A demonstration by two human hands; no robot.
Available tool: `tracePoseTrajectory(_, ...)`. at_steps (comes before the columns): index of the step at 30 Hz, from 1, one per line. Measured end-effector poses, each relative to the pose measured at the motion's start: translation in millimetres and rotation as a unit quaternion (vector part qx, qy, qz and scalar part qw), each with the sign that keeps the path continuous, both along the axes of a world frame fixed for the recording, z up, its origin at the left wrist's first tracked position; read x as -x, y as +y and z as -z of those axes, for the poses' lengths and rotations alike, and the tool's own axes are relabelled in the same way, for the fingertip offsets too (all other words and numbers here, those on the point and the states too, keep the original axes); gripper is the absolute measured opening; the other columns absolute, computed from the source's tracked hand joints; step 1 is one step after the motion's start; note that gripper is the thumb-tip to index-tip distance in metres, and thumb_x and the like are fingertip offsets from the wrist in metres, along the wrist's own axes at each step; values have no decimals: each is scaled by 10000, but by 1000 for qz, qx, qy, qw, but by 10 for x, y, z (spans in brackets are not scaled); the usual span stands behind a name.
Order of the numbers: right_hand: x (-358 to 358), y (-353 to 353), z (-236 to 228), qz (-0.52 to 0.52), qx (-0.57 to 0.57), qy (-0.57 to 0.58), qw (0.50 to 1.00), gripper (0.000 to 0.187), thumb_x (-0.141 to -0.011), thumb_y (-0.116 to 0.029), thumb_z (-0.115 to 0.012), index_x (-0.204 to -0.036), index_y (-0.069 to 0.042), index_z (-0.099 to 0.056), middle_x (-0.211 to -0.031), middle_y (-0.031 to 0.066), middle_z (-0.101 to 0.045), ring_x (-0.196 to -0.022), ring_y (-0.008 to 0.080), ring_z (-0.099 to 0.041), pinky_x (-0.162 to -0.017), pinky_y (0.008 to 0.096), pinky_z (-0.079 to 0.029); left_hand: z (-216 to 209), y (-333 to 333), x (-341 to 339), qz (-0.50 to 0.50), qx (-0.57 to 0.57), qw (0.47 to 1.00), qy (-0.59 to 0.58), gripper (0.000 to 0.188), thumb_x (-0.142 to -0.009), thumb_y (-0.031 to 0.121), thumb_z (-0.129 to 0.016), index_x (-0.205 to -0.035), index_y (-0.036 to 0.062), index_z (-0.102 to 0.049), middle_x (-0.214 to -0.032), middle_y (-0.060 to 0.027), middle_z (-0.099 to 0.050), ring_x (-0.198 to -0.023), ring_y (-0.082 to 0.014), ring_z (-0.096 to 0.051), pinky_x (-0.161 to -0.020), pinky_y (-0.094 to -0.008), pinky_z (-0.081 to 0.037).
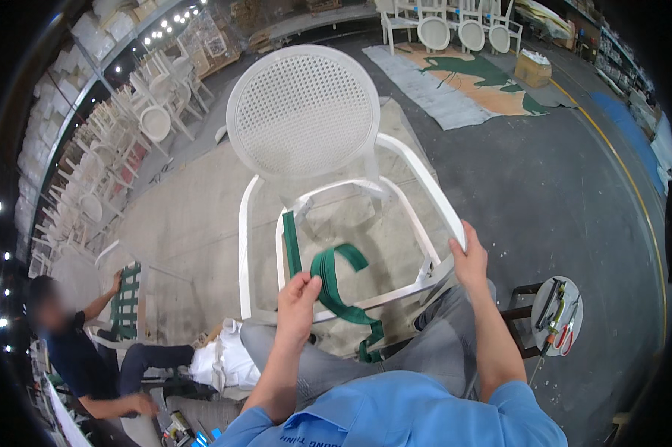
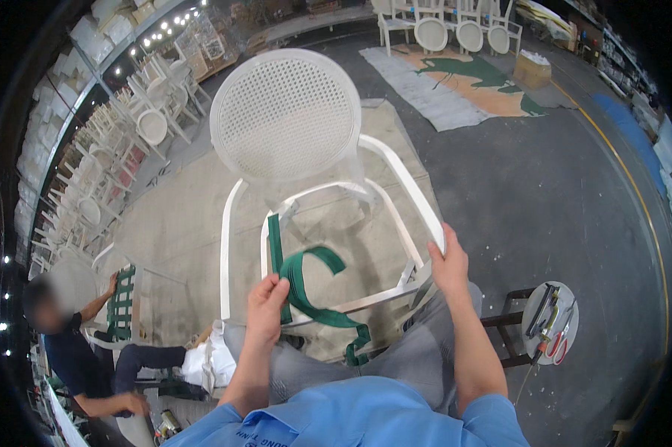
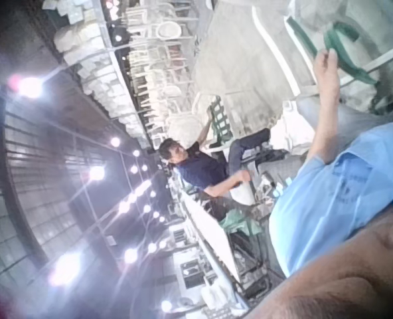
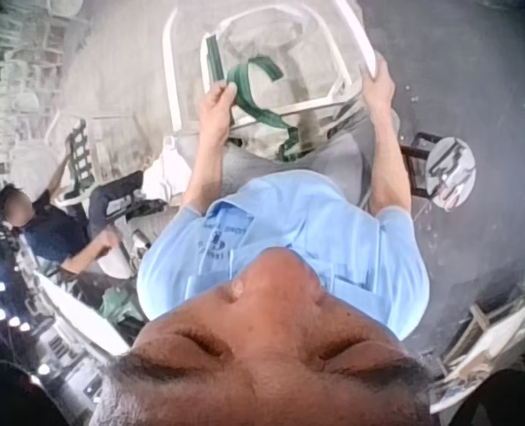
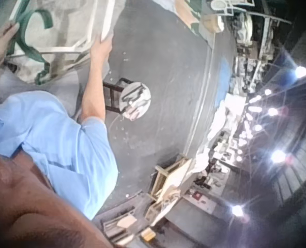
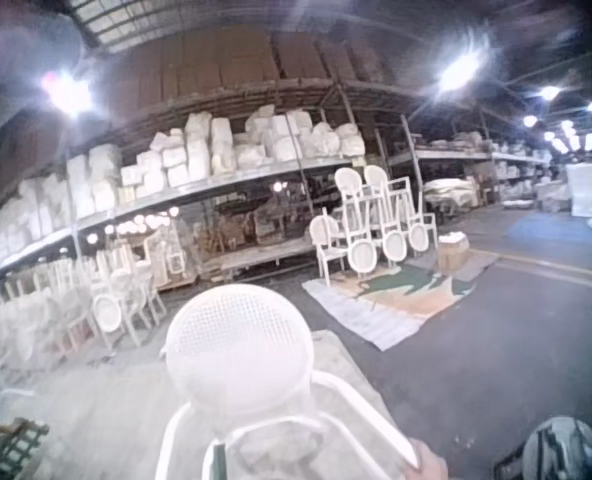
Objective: The person attaches green straps to the underside of a white plastic chair using a staple gun. They position the straps, staple them in place, and trim excess material with scissors.
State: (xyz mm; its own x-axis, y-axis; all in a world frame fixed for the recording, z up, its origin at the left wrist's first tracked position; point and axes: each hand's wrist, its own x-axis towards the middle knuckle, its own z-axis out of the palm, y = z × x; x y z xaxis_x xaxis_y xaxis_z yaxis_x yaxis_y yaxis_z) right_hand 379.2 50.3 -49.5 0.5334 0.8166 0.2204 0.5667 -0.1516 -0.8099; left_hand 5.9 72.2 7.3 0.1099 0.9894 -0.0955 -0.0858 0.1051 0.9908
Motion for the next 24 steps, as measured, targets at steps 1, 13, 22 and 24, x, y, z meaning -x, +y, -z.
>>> tracePoseTrajectory(1, 12, 22, 21, 7, 10, 7, 1000, 531, -958, -204, -676, -1445, -85, -500, -1258, 239, -677, -1186, 434, -638, -980, 471, -506, 39, -54, 7, 8, 15, 1000, -20, 101, -1026, 107, -632, -1035, 15, -673, -864, 55, -612, -787, -33, -521, -729, -206, -420)
tracePoseTrajectory(13, 535, -539, -145, 48, -34, -234, 970, 521, -938, -209, -694, -1387, 14, -550, -1194, 253, -658, -1121, 411, -632, -990, 422, -487, 73, -141, -105, 69, 12, 994, -86, 277, -1022, 71, -637, -1277, -38, -657, -1120, -39, -724, -1004, -88, -651, -924, -245, -508)
tracePoseTrajectory(22, 985, -360, -371, -182, 77, 579, 791, 352, -1043, -332, -625, -1107, 8, -688, -922, 41, -688, -858, 160, -657, -828, 328, -530, 452, -617, -823, 245, -44, 967, 49, 245, -1030, 95, -613, -1241, -6, -687, -1022, -12, -709, -941, -72, -612, -863, -234, -494)
tracePoseTrajectory(24, 1027, -273, -435, -184, 71, 565, 802, 310, -1044, -304, -626, -1112, -9, -693, -914, 44, -682, -822, 137, -648, -761, 292, -541, 655, -747, -724, 270, -3, 950, 154, 243, -1023, 87, -614, -1233, -6, -691, -962, -8, -700, -901, -66, -604, -837, -217, -488)
